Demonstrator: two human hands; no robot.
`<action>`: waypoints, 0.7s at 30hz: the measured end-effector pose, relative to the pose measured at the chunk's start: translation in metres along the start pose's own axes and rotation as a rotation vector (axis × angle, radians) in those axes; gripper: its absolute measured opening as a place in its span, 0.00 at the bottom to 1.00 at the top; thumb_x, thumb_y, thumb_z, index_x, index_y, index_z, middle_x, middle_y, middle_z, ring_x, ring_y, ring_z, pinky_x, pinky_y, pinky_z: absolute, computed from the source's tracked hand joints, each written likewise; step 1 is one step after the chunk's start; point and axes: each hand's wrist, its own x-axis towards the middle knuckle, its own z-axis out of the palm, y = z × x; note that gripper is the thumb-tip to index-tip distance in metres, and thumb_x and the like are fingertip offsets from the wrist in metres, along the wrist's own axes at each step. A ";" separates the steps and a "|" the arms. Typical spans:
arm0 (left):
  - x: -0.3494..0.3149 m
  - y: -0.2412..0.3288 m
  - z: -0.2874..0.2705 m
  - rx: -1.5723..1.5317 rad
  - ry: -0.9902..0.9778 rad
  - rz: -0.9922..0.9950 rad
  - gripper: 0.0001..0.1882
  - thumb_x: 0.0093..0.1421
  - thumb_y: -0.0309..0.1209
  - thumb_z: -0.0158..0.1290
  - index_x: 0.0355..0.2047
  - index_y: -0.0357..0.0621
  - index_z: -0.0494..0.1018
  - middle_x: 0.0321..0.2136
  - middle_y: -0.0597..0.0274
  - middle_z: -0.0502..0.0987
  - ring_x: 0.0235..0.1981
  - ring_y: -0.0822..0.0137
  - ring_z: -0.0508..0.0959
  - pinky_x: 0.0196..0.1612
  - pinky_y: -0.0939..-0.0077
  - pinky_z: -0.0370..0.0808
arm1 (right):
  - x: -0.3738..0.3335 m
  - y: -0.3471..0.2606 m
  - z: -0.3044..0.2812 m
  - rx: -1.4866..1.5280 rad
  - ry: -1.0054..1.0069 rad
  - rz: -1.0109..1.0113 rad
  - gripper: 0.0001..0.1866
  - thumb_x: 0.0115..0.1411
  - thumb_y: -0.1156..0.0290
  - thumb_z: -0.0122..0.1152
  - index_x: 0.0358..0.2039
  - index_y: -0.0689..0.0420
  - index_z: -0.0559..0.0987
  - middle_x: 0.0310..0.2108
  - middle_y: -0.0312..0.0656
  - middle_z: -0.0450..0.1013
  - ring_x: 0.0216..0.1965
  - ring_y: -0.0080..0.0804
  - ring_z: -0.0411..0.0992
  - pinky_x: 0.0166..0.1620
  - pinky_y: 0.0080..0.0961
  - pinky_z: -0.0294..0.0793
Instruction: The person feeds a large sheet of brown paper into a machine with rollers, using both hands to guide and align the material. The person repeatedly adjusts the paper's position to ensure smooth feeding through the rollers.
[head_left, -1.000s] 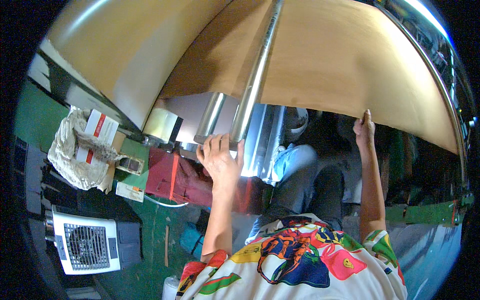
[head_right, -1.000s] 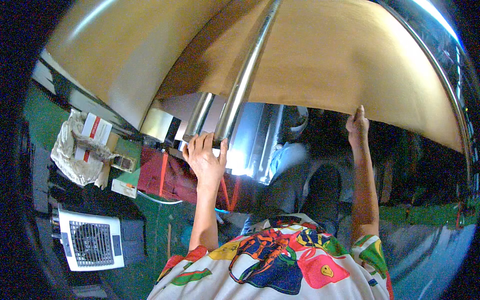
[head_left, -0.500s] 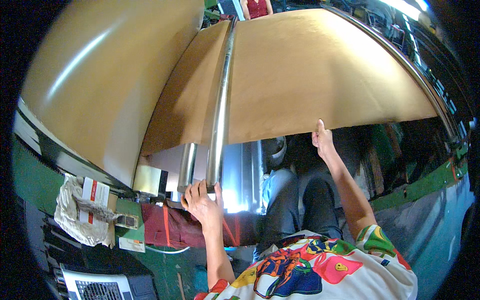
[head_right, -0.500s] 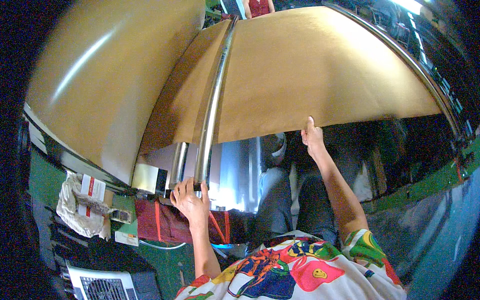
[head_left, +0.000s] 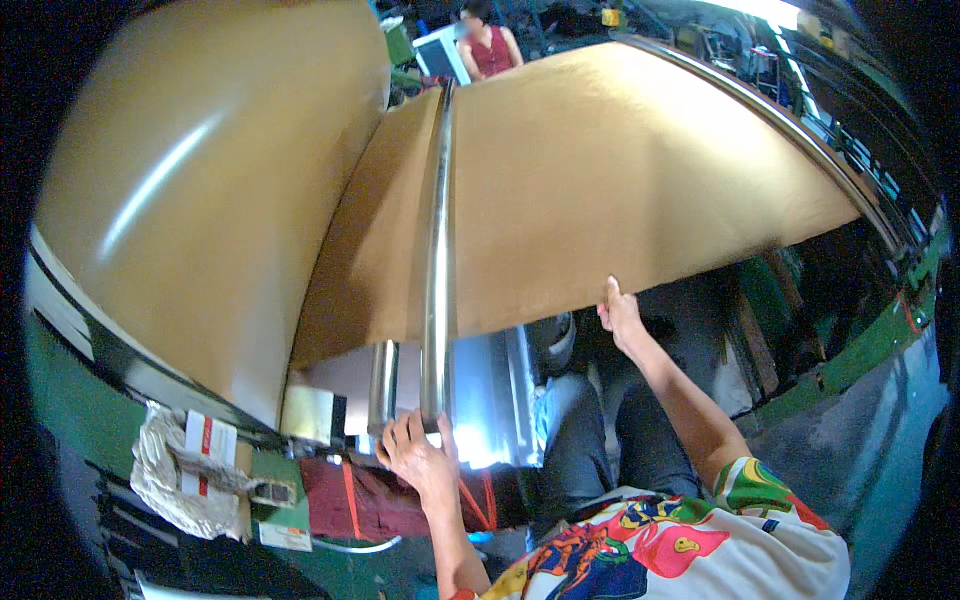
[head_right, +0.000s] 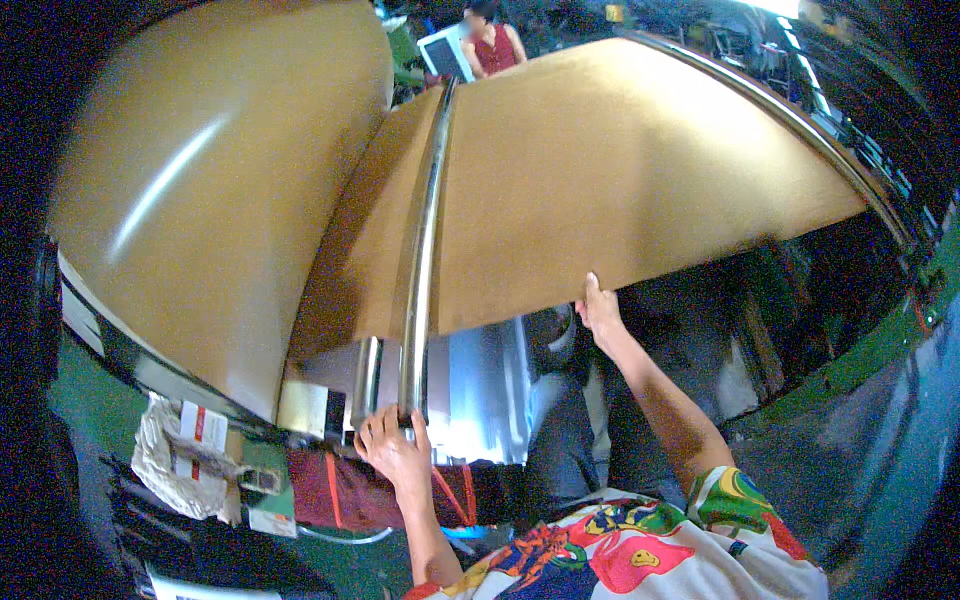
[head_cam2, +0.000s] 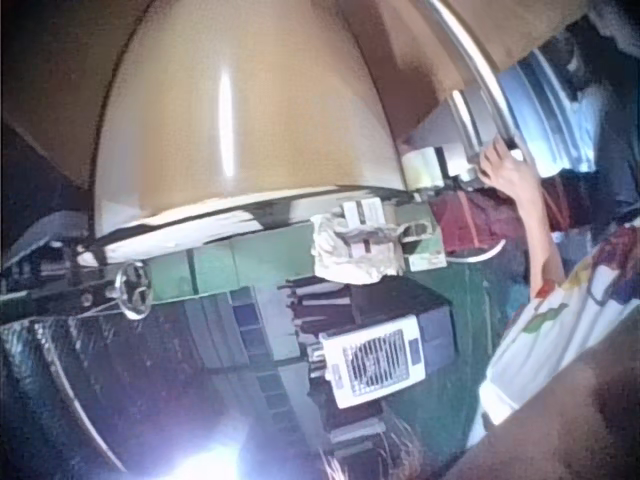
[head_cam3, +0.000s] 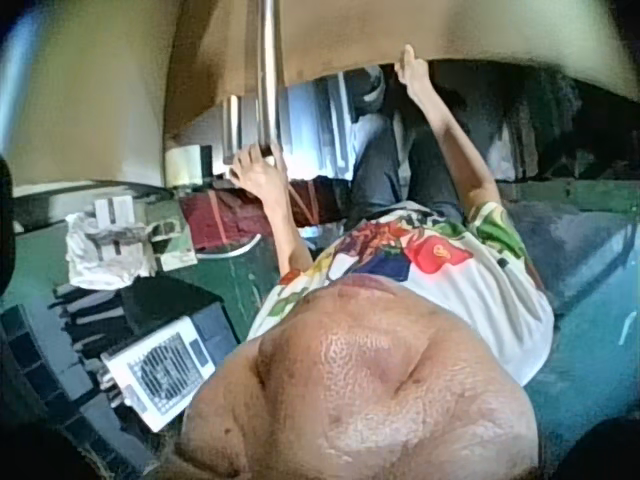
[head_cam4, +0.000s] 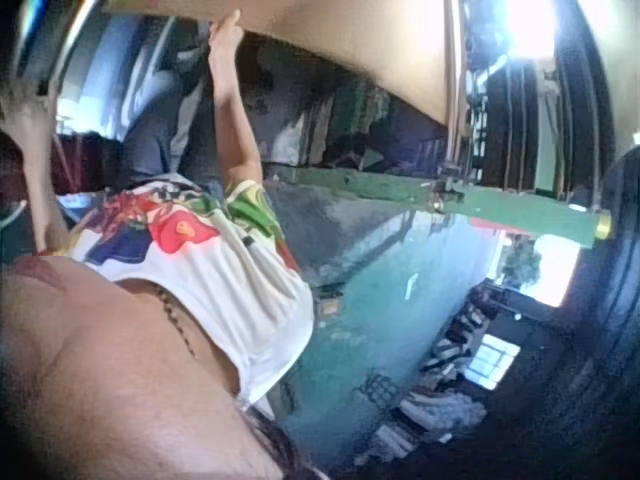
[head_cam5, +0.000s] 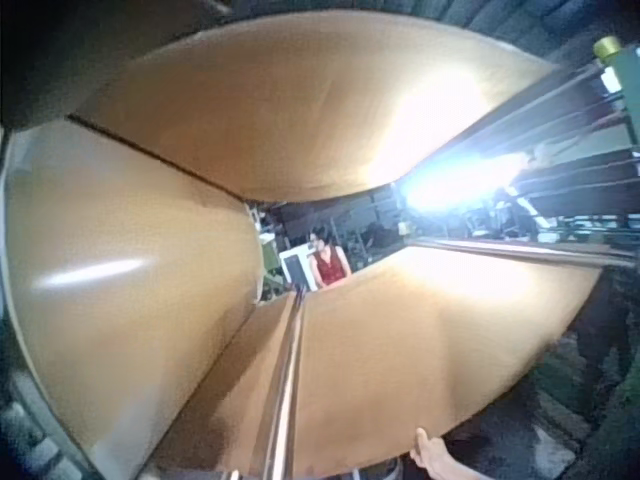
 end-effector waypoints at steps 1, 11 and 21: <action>0.000 -0.001 0.000 0.005 0.008 0.008 0.15 0.48 0.40 0.53 0.31 0.41 0.73 0.34 0.59 0.72 0.43 0.57 0.68 0.50 0.51 0.56 | 0.002 0.002 0.003 -0.045 0.047 0.021 0.21 0.60 0.52 0.44 0.20 0.56 0.67 0.11 0.34 0.61 0.09 0.19 0.56 0.10 0.13 0.51; -0.004 0.004 -0.001 0.043 0.053 0.019 0.21 0.47 0.46 0.54 0.31 0.40 0.73 0.34 0.59 0.72 0.43 0.59 0.67 0.51 0.51 0.54 | -0.003 0.013 0.024 0.082 -0.003 0.005 0.21 0.60 0.52 0.43 0.19 0.55 0.67 0.11 0.33 0.61 0.09 0.20 0.56 0.11 0.16 0.51; -0.010 0.004 0.004 0.075 0.092 0.023 0.22 0.50 0.47 0.50 0.31 0.39 0.72 0.34 0.59 0.71 0.41 0.60 0.68 0.51 0.52 0.54 | 0.001 0.034 0.031 -0.055 -0.065 -0.027 0.23 0.60 0.51 0.43 0.19 0.57 0.69 0.11 0.35 0.64 0.09 0.20 0.56 0.12 0.18 0.53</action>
